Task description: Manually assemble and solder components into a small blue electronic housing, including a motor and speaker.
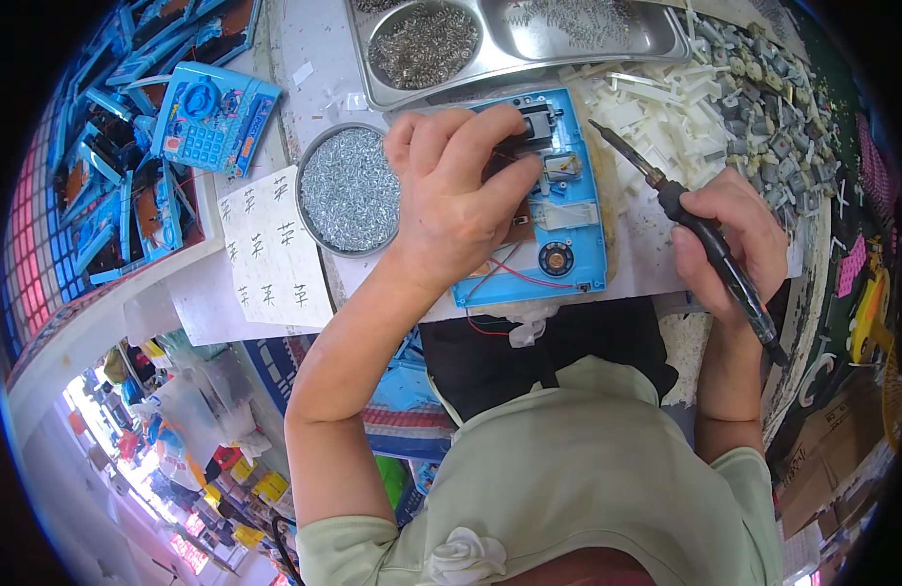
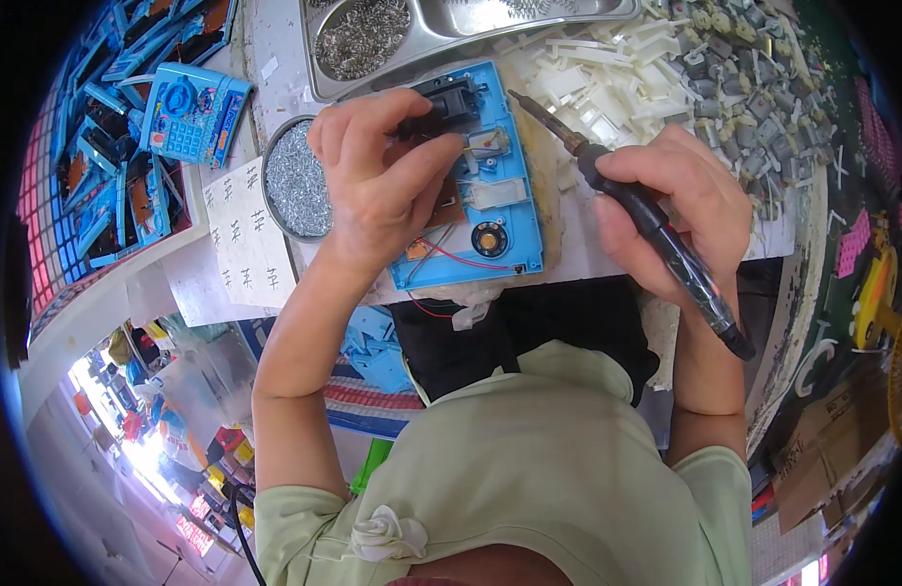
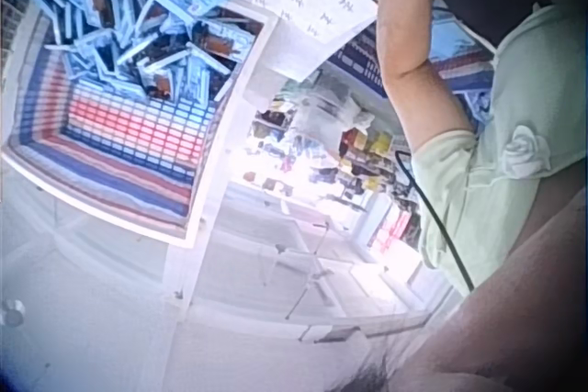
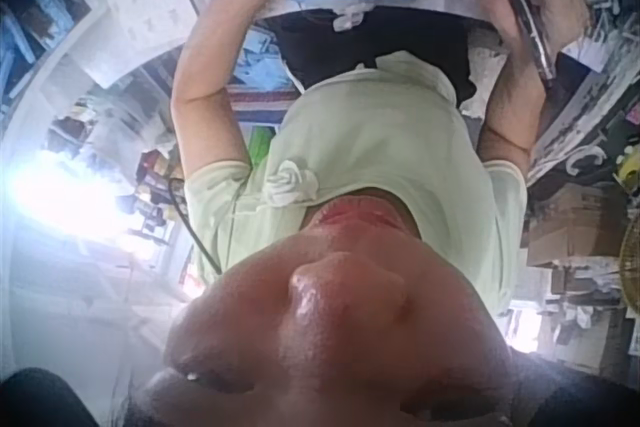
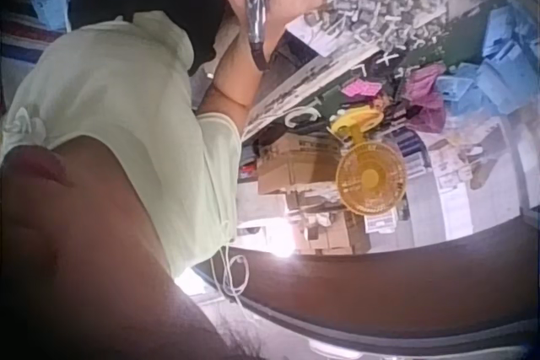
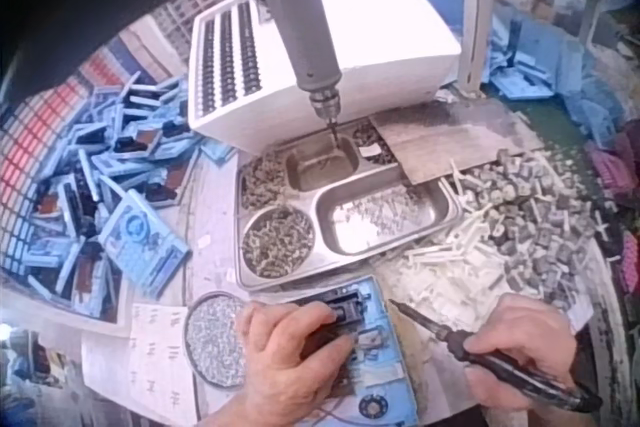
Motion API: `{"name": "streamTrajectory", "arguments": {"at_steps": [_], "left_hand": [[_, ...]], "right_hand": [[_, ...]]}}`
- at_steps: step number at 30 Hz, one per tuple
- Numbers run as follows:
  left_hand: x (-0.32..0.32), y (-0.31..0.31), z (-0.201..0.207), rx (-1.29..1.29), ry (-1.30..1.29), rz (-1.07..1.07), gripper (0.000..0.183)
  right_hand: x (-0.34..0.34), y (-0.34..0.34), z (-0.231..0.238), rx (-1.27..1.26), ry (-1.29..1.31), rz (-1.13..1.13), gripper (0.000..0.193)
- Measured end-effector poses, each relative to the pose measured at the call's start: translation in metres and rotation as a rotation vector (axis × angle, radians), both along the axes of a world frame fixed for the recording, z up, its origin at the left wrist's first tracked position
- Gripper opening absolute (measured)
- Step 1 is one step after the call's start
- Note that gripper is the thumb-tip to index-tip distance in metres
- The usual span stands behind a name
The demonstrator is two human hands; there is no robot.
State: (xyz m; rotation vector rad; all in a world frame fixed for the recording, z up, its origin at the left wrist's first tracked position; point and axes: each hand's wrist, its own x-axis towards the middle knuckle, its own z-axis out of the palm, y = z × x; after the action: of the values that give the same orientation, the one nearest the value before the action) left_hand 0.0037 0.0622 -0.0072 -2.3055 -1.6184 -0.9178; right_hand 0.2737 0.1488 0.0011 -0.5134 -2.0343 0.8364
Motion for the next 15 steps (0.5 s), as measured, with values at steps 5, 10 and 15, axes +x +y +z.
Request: {"name": "streamTrajectory", "arguments": {"at_steps": [5,10,15], "left_hand": [[0.002,0.001,-0.001,-0.026,0.008,0.022,0.029],[-0.004,-0.001,0.001,-0.029,-0.126,0.069,0.037],[-0.013,-0.029,0.011,0.026,-0.349,0.21,0.037]], "right_hand": [[0.0,0.0,0.003,0.013,0.015,0.005,0.028],[0.004,-0.002,0.007,0.004,0.041,0.0,0.028],[0.007,-0.012,0.005,-0.108,0.094,-0.061,0.029]]}}
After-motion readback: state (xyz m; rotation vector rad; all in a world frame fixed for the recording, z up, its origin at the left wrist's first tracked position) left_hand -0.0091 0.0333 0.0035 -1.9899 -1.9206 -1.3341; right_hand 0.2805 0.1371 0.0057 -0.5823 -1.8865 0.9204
